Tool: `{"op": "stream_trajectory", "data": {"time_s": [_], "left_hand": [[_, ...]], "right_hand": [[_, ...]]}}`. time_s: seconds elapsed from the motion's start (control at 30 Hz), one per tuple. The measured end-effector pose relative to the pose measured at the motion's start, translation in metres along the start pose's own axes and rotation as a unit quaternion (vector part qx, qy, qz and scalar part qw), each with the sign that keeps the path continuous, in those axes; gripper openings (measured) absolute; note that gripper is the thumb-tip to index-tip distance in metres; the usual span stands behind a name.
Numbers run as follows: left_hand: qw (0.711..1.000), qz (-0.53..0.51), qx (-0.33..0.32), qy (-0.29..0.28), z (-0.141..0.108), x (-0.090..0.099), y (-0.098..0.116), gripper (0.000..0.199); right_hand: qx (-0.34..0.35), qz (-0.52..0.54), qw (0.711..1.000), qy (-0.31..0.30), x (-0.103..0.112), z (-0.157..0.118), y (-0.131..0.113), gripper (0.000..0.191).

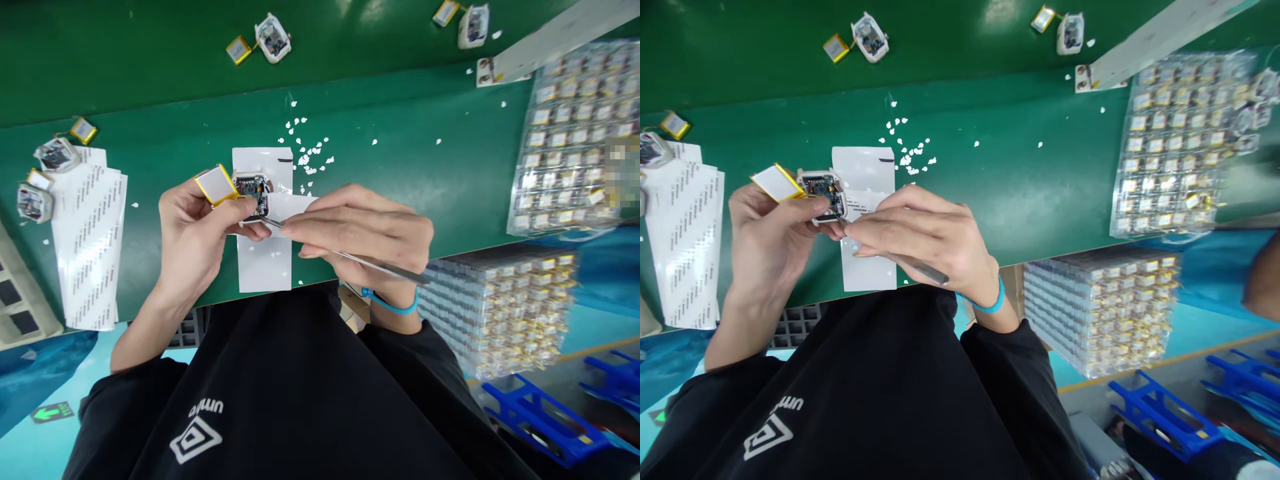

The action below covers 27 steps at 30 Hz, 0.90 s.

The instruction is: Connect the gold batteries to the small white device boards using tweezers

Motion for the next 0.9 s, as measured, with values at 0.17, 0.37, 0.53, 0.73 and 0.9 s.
{"op": "stream_trajectory", "data": {"time_s": [0.17,0.37,0.53,0.73,0.9], "left_hand": [[0.999,0.039,-0.022,0.009,-0.005,-0.002,0.001,0.009],[0.999,0.044,-0.01,0.006,-0.007,-0.001,0.0,0.016],[0.999,0.04,0.024,0.004,-0.01,-0.001,-0.007,0.018],[0.997,0.051,0.026,-0.057,0.001,0.0,-0.031,0.024],[0.976,0.199,-0.079,0.037,0.103,0.075,-0.035,0.042]], "right_hand": [[0.031,-0.003,0.998,0.048,-0.006,-0.001,0.009,0.015],[0.053,0.037,0.994,0.092,-0.005,-0.004,0.012,0.023],[0.036,0.014,0.998,0.051,-0.004,-0.003,0.011,0.02],[-0.012,0.037,0.98,0.193,-0.005,-0.018,0.029,0.027],[-0.067,0.087,0.97,0.216,-0.014,-0.035,0.048,0.027]]}}
Point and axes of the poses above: each hand's wrist, its own z-axis towards the middle knuckle, its own x-axis out of the back of the hand, y = z × x, the point moved 1 cm from there along z, towards the middle knuckle, and after that the axes turned 13 degrees about -x, right-handed, at the moved point
